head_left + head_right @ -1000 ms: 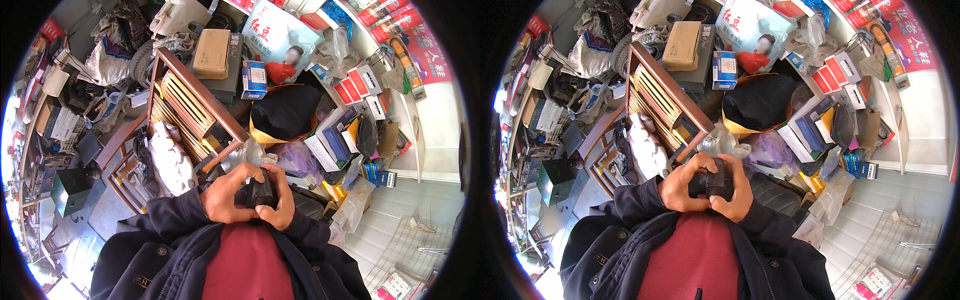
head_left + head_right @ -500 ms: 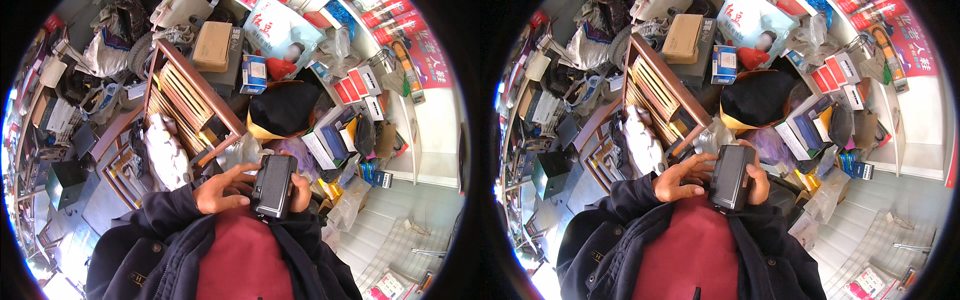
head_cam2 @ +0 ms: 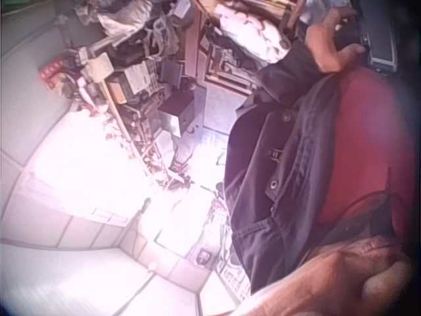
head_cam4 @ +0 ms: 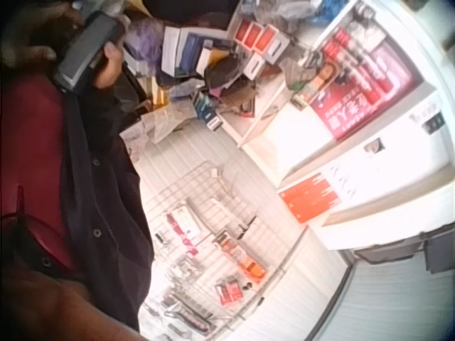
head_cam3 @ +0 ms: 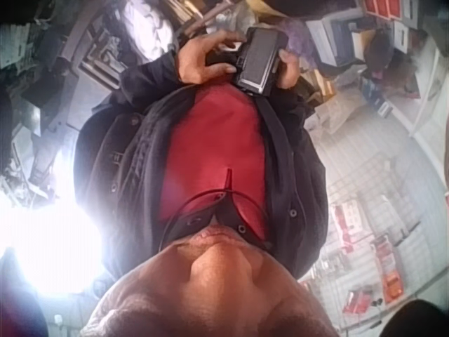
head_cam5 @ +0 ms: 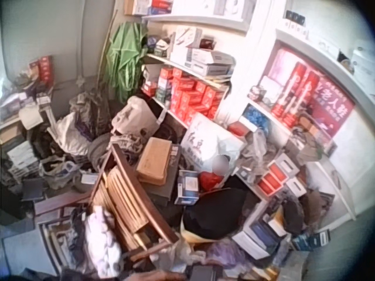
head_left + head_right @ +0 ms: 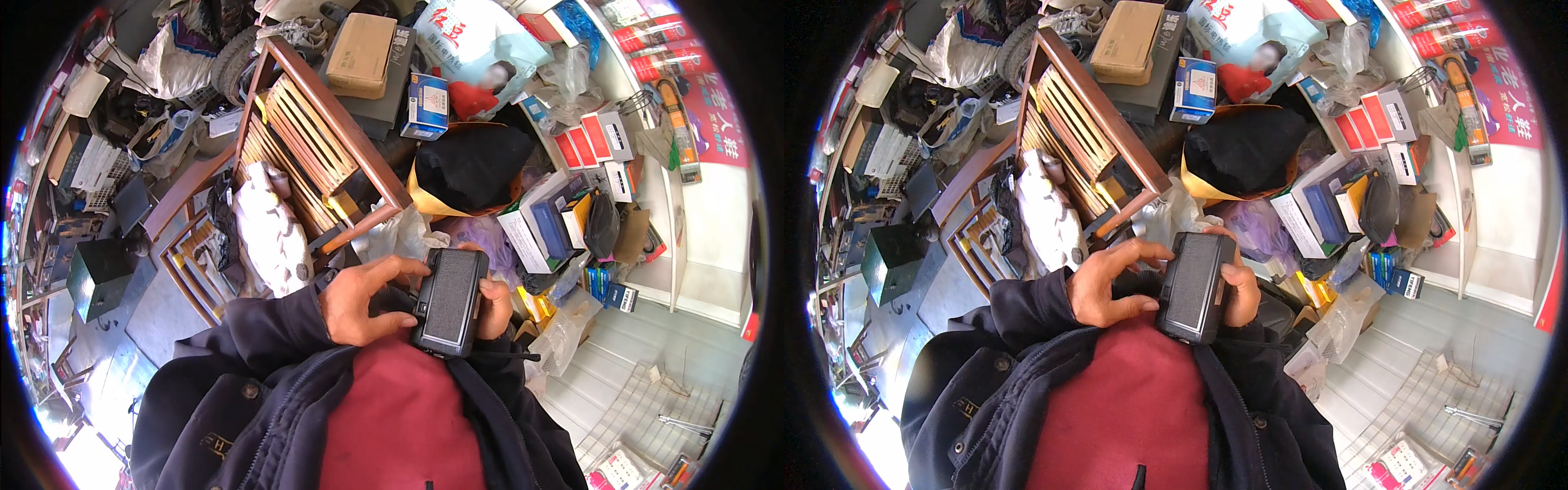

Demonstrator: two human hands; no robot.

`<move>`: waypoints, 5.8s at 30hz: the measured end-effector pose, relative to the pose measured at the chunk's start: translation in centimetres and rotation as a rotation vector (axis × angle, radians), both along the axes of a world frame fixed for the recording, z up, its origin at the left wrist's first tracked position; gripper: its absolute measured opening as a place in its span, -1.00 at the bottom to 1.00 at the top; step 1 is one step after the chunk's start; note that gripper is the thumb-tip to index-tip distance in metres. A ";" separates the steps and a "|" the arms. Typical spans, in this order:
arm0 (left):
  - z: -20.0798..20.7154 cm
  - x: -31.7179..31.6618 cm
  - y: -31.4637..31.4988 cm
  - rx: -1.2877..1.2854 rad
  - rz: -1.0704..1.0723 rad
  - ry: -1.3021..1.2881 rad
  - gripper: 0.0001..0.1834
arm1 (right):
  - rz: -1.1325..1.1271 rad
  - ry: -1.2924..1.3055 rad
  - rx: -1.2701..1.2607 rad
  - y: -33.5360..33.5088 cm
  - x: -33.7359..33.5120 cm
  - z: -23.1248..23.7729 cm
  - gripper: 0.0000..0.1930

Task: The person holds a black compact camera and rotates it to view different sides. They open and close the battery compartment and repeatedly check the lens and body while standing in a cluttered room.

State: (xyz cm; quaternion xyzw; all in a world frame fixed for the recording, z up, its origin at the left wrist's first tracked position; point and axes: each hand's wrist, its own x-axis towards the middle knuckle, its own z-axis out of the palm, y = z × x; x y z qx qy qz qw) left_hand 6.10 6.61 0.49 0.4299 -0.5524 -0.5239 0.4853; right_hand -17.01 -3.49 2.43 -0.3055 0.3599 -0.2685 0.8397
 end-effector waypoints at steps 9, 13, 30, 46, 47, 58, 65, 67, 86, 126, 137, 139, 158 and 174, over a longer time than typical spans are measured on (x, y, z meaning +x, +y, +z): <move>1.6 0.7 -1.2 -0.301 0.088 -0.260 -0.64 | 0.030 0.051 0.023 -0.8 1.5 0.3 -0.28; 1.5 0.7 -1.5 -0.331 0.081 -0.263 -0.75 | 0.039 0.051 0.034 -1.1 1.6 0.3 -0.29; 2.6 -0.2 -2.6 -0.386 0.065 -0.302 -0.73 | 0.073 0.140 -0.037 -1.1 1.3 0.0 -0.36; 4.3 -1.0 -3.4 -0.461 -0.011 -0.405 -0.29 | 0.124 0.116 -0.088 -0.2 1.0 -0.1 -0.38; 4.3 -1.2 -3.2 -0.456 -0.022 -0.425 -0.27 | 0.124 0.108 -0.090 -0.1 0.8 -0.1 -0.38; 2.7 -0.6 -2.8 -0.389 0.001 -0.392 -0.33 | 0.071 0.107 -0.116 0.5 0.5 -0.7 -0.34; 1.3 0.1 -1.2 -0.166 0.001 -0.140 -0.11 | 0.037 0.073 -0.007 0.1 0.9 0.3 -0.32; 1.2 0.0 -0.7 -0.113 -0.019 -0.116 -0.01 | 0.054 0.058 0.017 0.0 0.9 0.5 -0.31; 0.2 -0.1 -0.9 0.217 -0.075 0.247 0.18 | 0.066 -0.085 0.031 -0.1 1.4 0.1 -0.26; -2.9 -8.7 -8.8 0.685 -0.187 0.436 -0.62 | -0.378 -0.165 0.221 1.8 -8.5 -3.0 -0.45; -2.2 -12.6 -10.6 0.567 -0.292 0.363 -0.58 | -0.447 -0.134 0.009 -0.6 -12.8 -2.2 -0.33; -1.6 -12.5 -10.1 0.609 -0.277 0.392 -0.58 | -0.550 -0.098 0.006 -1.1 -12.5 -1.8 -0.34; 0.4 -9.9 -8.4 0.727 -0.281 0.739 -0.37 | -0.497 -0.301 -0.263 -1.8 -6.5 0.0 -0.23; 2.8 -6.1 -6.9 0.214 -0.095 0.271 -0.22 | -0.427 -0.169 -0.251 -1.2 -2.8 0.1 -0.31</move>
